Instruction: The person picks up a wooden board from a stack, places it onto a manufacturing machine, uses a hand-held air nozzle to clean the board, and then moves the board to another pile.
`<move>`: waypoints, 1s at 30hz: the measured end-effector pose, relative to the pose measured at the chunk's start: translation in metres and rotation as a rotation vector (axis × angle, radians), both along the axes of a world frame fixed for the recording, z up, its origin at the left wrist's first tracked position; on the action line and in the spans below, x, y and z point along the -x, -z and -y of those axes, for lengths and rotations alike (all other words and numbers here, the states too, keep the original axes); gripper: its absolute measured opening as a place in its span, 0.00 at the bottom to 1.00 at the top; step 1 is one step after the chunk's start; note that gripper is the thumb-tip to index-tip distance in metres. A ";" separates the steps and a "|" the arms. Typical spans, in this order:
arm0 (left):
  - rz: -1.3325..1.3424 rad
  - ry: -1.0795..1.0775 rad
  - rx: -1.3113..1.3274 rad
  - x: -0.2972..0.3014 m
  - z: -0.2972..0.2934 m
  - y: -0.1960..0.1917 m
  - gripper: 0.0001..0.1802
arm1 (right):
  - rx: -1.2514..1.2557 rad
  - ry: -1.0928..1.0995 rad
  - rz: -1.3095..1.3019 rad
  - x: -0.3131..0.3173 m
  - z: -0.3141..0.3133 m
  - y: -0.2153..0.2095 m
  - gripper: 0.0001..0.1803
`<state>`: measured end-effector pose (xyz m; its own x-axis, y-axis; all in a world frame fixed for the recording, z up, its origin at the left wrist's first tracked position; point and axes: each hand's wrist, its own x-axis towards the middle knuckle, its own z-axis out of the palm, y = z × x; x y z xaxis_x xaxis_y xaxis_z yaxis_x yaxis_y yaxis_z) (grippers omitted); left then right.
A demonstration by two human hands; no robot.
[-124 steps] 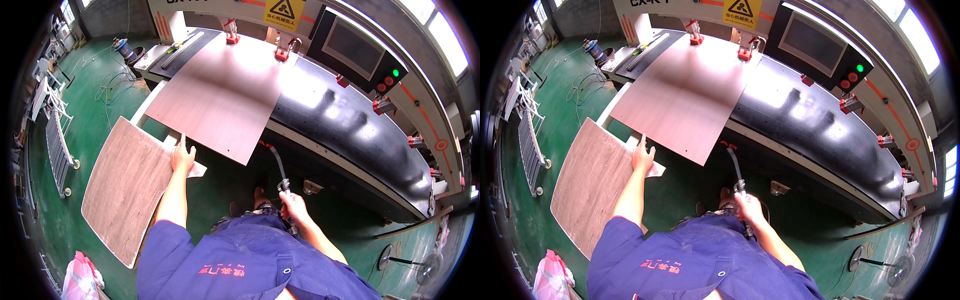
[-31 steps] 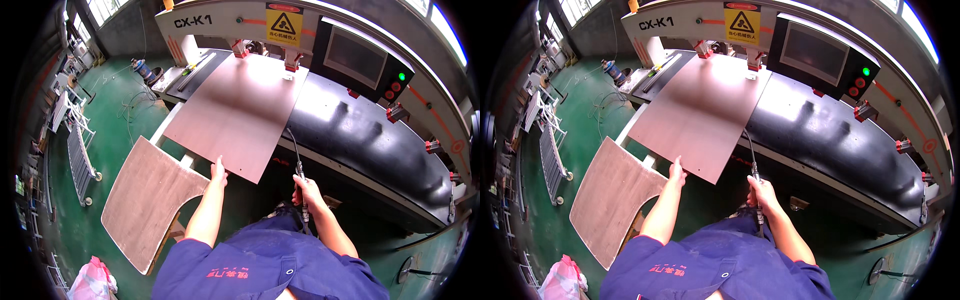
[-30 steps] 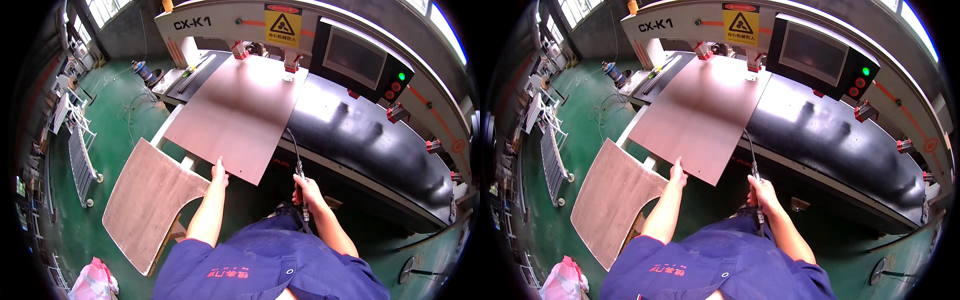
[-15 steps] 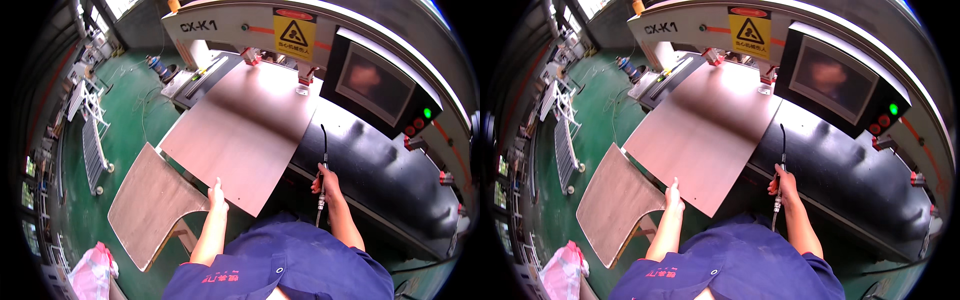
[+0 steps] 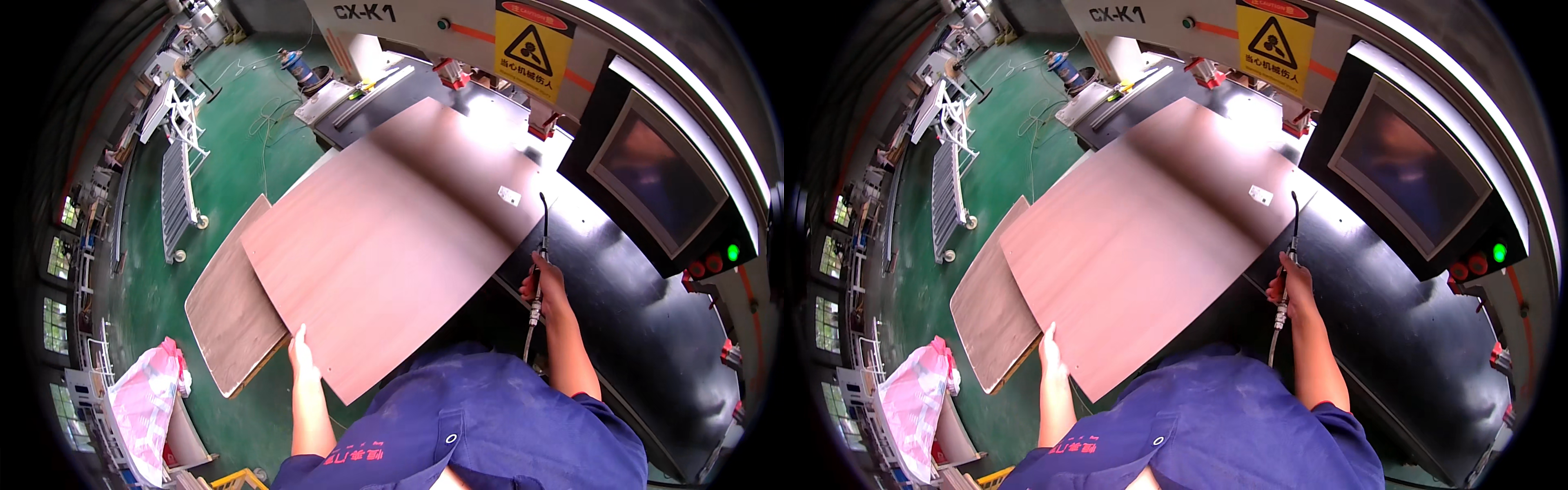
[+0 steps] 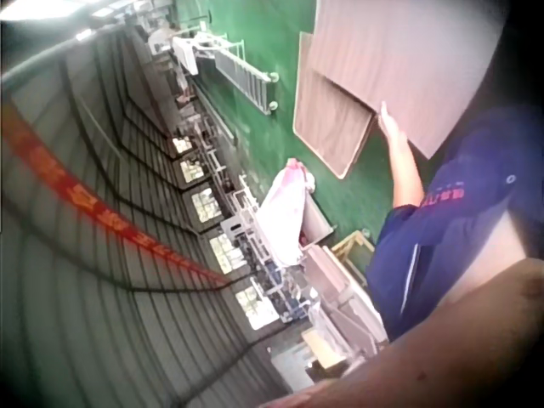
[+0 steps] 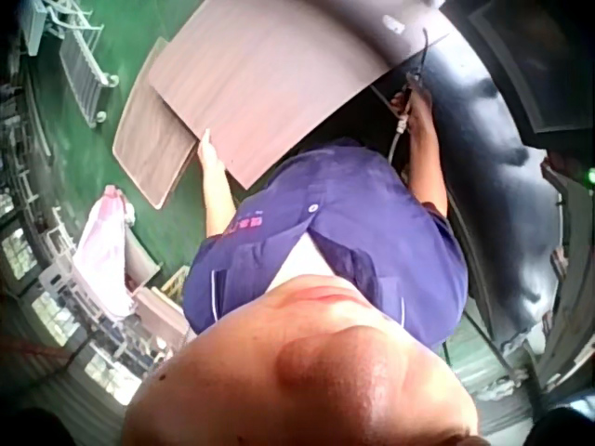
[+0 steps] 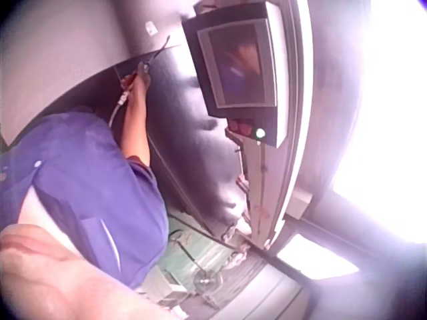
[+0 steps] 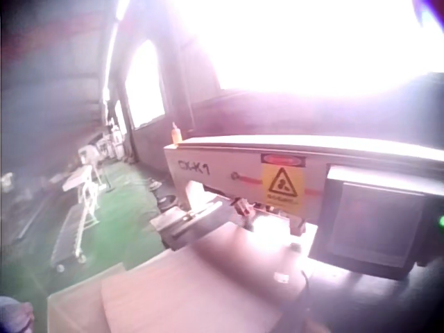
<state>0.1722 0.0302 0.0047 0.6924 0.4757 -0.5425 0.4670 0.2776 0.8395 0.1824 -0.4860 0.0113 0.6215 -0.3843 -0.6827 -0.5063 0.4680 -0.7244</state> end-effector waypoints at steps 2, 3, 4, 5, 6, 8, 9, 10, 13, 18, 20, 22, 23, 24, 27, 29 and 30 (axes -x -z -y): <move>-0.060 -0.038 -0.073 0.016 -0.013 -0.001 0.32 | 0.020 -0.061 -0.060 -0.006 0.003 -0.001 0.22; -0.092 -0.053 -0.114 0.023 -0.017 -0.006 0.33 | 0.030 -0.092 -0.092 -0.008 0.003 0.000 0.22; -0.125 -0.068 -0.154 0.030 -0.018 -0.011 0.34 | 0.012 -0.076 -0.076 -0.012 0.002 0.000 0.22; -0.175 -0.090 -0.197 0.034 -0.018 -0.015 0.37 | -0.006 -0.060 -0.060 -0.015 0.000 0.000 0.22; -0.183 -0.093 -0.209 0.042 -0.027 -0.011 0.37 | -0.026 -0.045 -0.044 -0.016 -0.003 0.000 0.22; -0.182 -0.108 -0.229 0.062 -0.053 0.002 0.38 | 0.005 -0.107 -0.050 -0.026 -0.006 0.004 0.22; -0.191 -0.121 -0.233 0.067 -0.057 0.001 0.38 | 0.020 -0.134 -0.052 -0.032 -0.007 0.007 0.21; -0.203 -0.139 -0.243 0.072 -0.062 0.002 0.38 | 0.026 -0.139 -0.024 -0.038 -0.007 0.009 0.21; -0.258 -0.196 -0.300 0.086 -0.076 0.010 0.37 | 0.144 -0.179 0.044 -0.063 -0.002 0.016 0.21; -0.362 -0.229 -0.420 0.110 -0.101 0.026 0.37 | 0.604 -0.224 0.049 -0.114 0.010 0.034 0.25; -0.347 -0.245 -0.419 0.114 -0.103 0.033 0.37 | 0.691 -0.289 0.057 -0.129 0.018 0.053 0.26; -0.345 -0.257 -0.405 0.118 -0.102 0.036 0.37 | 0.646 -0.379 -0.012 -0.136 0.018 0.059 0.26; -0.348 -0.257 -0.392 0.116 -0.101 0.037 0.37 | 0.624 -0.421 -0.048 -0.138 0.017 0.062 0.26; -0.350 -0.256 -0.379 0.115 -0.100 0.039 0.37 | 0.674 -0.429 -0.050 -0.140 0.019 0.068 0.27; -0.315 -0.213 -0.364 0.119 -0.113 0.060 0.38 | 0.778 -0.461 -0.055 -0.142 0.025 0.081 0.27; -0.369 -0.211 -0.411 0.130 -0.125 0.078 0.39 | 0.784 -0.498 -0.055 -0.141 0.024 0.073 0.27; -0.391 -0.204 -0.434 0.130 -0.127 0.083 0.39 | 0.792 -0.486 -0.078 -0.141 0.024 0.071 0.27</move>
